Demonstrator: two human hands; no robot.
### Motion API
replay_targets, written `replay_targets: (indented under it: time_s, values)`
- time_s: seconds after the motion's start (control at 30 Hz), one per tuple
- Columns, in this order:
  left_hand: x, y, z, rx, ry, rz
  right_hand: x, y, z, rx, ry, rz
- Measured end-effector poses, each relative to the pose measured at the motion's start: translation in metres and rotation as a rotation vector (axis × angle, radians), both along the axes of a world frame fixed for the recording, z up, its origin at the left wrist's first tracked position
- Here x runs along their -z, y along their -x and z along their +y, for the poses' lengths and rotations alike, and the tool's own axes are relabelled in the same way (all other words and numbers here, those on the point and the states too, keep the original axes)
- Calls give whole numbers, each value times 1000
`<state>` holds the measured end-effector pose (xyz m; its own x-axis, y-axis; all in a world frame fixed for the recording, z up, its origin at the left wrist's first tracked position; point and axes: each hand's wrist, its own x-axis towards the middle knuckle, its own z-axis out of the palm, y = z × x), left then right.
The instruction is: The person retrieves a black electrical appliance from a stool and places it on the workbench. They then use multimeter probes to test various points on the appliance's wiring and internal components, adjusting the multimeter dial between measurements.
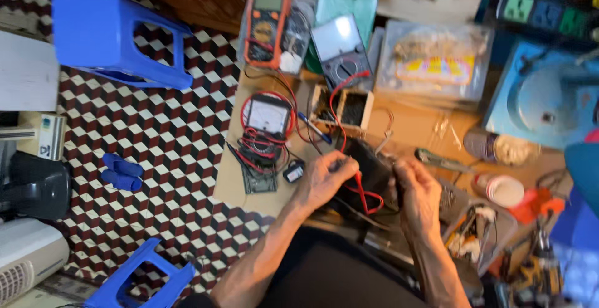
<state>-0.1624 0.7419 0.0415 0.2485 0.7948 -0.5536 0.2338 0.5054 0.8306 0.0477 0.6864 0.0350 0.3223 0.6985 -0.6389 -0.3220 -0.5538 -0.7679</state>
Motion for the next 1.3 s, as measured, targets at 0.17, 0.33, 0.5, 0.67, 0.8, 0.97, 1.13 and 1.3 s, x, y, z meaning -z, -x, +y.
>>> replay_targets:
  time_s: [0.17,0.33,0.5,0.67,0.8,0.97,1.13,1.3]
  values:
    - [13,14,0,58,71,-201,8,-56,-42,387,-164,79]
    - [-10,-15,-7,187,56,-241,-23,-69,-60,248,-133,52]
    - [-31,-62,-17,389,31,-250,-39,-42,-33,-151,-213,-92]
    - [-18,-91,-38,513,-83,-62,-43,-75,-46,-370,-176,-65]
    - [16,-98,-50,309,-106,-180,-27,-157,-129,-49,-2,-219]
    - [52,-100,-64,269,-47,-70,23,-200,-263,276,374,-477]
    - [59,-107,-68,254,110,-86,58,-205,-313,390,564,-230]
    - [53,-117,-66,227,149,-123,75,-207,-303,515,381,75]
